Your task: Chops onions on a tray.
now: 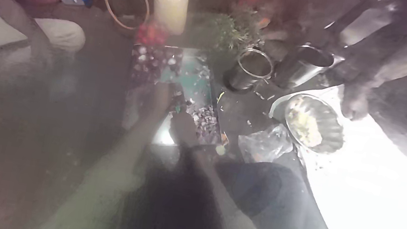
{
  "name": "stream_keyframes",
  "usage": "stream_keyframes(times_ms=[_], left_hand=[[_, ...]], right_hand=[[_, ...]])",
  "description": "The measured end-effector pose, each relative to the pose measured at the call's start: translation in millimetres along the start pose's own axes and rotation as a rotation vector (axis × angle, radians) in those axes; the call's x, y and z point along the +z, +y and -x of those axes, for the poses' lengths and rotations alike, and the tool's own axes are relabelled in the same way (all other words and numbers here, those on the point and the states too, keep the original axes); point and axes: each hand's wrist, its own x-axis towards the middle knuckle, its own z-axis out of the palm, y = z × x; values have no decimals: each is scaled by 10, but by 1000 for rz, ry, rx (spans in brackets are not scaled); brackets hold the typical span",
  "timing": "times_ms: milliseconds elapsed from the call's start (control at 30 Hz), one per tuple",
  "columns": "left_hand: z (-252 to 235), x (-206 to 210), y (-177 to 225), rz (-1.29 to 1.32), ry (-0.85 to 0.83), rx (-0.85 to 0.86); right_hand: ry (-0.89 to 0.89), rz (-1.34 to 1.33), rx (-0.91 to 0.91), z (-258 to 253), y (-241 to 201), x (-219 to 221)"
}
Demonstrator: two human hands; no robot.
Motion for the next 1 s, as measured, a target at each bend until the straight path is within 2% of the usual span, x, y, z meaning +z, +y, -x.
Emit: stream_keyframes(times_ms=[133, 267, 400, 467, 633, 833, 1000], left_hand=[[-137, 7, 31, -49, -49, -31], [-58, 70, -56, 44, 42, -5], [-85, -49, 40, -4, -47, -40], [-31, -124, 119, -11, -77, -52], [2, -34, 19, 25, 20, -41], [-168, 118, -105, 41, 34, -21], [-207, 131, -173, 67, 59, 18]], right_hand=[[-52, -20, 24, 40, 40, -21], [-58, -47, 11, -30, 29, 77], [-3, 56, -101, -158, 11, 138], [-67, 8, -36, -145, -75, -14], [35, 47, -80, -267, 9, 166], [-21, 42, 23, 61, 60, 80], [15, 24, -63, -69, 94, 176]])
